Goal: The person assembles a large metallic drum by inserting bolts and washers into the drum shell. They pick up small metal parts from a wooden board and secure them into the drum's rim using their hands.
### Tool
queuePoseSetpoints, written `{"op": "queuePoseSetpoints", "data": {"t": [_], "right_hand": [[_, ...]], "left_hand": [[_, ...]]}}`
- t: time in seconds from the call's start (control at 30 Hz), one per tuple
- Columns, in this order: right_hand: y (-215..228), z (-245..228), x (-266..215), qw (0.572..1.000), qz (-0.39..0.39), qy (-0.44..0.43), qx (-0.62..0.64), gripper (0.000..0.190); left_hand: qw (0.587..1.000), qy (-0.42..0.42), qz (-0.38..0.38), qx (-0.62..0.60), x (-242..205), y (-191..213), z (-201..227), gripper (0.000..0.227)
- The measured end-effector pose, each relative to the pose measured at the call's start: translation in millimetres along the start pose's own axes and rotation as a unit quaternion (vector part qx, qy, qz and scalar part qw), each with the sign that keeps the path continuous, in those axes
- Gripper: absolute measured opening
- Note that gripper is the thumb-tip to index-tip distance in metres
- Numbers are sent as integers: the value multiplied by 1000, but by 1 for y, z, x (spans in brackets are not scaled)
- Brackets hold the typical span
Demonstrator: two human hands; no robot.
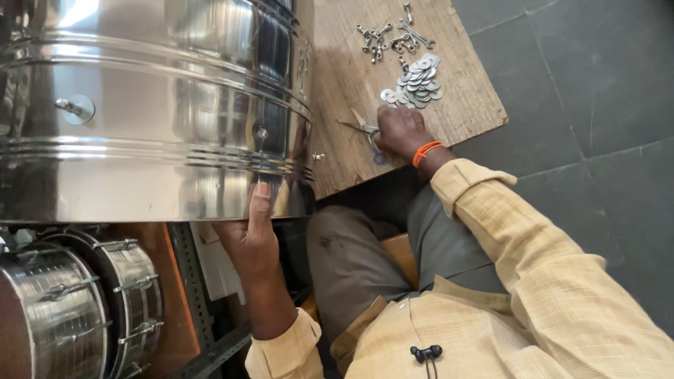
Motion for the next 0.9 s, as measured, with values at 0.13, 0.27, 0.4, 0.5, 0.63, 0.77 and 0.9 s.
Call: {"op": "queuePoseSetpoints", "data": {"t": [0.13, 0.27, 0.4, 0.5, 0.63, 0.77, 0.9], "right_hand": [[19, 1, -19, 992, 84, 85, -34, 24], [17, -7, -33, 990, 92, 99, -35, 42], [-7, -9, -36, 993, 77, 91, -10, 38], [-21, 1, -30, 997, 28, 69, -25, 33], [-3, 10, -33, 998, 11, 62, -21, 28], [61, 2, -57, 956, -81, 74, 273, 30], [145, -24, -104, 954, -19, 138, 264, 42]], "left_hand": [[1000, -12, -11, 5, 2, -2, 6, 17], [1000, -5, -10, -1, 2, -5, 7, 16], [997, -42, -27, 64, 4, -5, 12, 17], [1000, 16, -23, 14, 3, -6, 8, 13], [997, 4, -43, 66, 7, -10, 17, 14], [992, 31, -63, 109, 8, -9, 26, 23], [984, 27, -88, 153, 12, -11, 33, 30]]}}
Point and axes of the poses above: each hand's wrist, its own x-axis towards the middle knuckle, its own y-axis out of the back of the hand, z = x × y, the point moved 4 cm from there along x, towards the middle knuckle, and after that the axes turned 9 degrees about -y, right-handed, at the moved point
